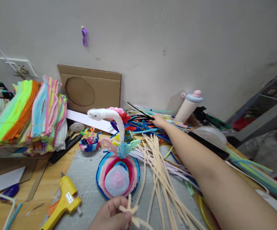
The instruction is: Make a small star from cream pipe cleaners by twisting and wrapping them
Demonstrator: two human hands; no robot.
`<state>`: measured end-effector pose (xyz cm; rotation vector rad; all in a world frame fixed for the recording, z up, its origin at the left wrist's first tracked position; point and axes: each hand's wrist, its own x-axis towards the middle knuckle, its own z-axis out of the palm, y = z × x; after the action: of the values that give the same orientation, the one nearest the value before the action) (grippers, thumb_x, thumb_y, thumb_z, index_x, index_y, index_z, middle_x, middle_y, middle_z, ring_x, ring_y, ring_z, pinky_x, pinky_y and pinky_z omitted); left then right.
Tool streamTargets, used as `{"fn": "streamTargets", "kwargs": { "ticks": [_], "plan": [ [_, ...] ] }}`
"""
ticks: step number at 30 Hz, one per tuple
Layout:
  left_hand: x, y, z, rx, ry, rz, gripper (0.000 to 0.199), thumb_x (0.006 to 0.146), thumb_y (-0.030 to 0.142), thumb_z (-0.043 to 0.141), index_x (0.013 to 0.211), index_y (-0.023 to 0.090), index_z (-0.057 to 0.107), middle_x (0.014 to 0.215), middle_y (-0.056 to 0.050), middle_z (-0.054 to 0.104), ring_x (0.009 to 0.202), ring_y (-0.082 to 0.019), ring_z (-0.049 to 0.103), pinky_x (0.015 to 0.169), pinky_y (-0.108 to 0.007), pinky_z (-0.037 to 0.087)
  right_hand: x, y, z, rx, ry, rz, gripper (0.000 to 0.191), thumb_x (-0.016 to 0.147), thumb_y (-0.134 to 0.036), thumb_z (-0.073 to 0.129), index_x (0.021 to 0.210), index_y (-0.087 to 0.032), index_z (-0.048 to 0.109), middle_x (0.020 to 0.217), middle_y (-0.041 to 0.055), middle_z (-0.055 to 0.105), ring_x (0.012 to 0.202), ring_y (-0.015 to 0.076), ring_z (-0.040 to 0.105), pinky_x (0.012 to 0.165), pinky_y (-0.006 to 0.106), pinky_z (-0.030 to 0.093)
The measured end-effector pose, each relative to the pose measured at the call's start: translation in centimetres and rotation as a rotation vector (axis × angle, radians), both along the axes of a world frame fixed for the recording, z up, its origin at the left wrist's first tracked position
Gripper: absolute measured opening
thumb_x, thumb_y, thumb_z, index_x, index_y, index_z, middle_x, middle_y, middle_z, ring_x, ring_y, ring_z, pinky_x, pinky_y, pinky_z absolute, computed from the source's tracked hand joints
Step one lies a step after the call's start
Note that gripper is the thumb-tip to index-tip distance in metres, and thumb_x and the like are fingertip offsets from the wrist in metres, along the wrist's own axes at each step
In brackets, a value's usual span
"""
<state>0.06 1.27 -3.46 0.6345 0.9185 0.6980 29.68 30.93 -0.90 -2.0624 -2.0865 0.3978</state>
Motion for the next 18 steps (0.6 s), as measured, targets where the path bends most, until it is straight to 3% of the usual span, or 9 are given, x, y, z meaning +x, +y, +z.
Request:
{"fn": "streamTargets", "kwargs": {
  "ticks": [5, 10, 14, 18],
  "plan": [
    [0.1, 0.0, -0.2, 0.001, -0.013, 0.003, 0.036, 0.051, 0.038, 0.082, 0.062, 0.013, 0.059, 0.049, 0.001, 0.056, 0.043, -0.007, 0.043, 0.047, -0.019, 0.028, 1.3, 0.0, 0.3, 0.005, 0.173, 0.014, 0.027, 0.089, -0.03, 0.052, 0.11, -0.014, 0.056, 0.108, 0.0063, 0.058, 0.091, 0.0199, 0.06, 0.076, 0.037, 0.051],
    [0.1, 0.0, -0.2, -0.006, -0.017, 0.008, 0.036, 0.05, 0.037, 0.082, 0.063, 0.012, 0.059, 0.048, 0.001, 0.056, 0.042, -0.006, 0.043, 0.047, -0.018, 0.027, 1.9, -0.5, 1.4, 0.183, 0.365, 0.01, 0.025, 0.088, -0.031, 0.053, 0.106, -0.012, 0.057, 0.102, 0.0055, 0.06, 0.085, 0.0179, 0.061, 0.073, 0.035, 0.052],
    [0.1, 0.0, -0.4, -0.005, -0.018, 0.0, 0.035, 0.052, 0.037, 0.082, 0.062, 0.013, 0.059, 0.048, 0.001, 0.057, 0.043, -0.007, 0.044, 0.047, -0.018, 0.027, 1.4, -0.9, 4.6, 0.458, 0.532, 0.017, 0.028, 0.095, -0.033, 0.036, 0.1, -0.013, 0.055, 0.088, 0.0052, 0.065, 0.084, 0.0162, 0.062, 0.075, 0.03, 0.05],
    [0.1, 0.0, -0.5, 0.004, -0.01, 0.001, 0.035, 0.052, 0.038, 0.081, 0.063, 0.012, 0.059, 0.048, 0.001, 0.056, 0.043, -0.007, 0.044, 0.048, -0.018, 0.027, 0.9, -1.9, 9.5, 0.77, 0.652, 0.013, 0.038, 0.097, -0.039, 0.012, 0.116, -0.021, 0.039, 0.097, 0.0046, 0.062, 0.089, 0.0139, 0.061, 0.079, 0.03, 0.048]
  ]
}}
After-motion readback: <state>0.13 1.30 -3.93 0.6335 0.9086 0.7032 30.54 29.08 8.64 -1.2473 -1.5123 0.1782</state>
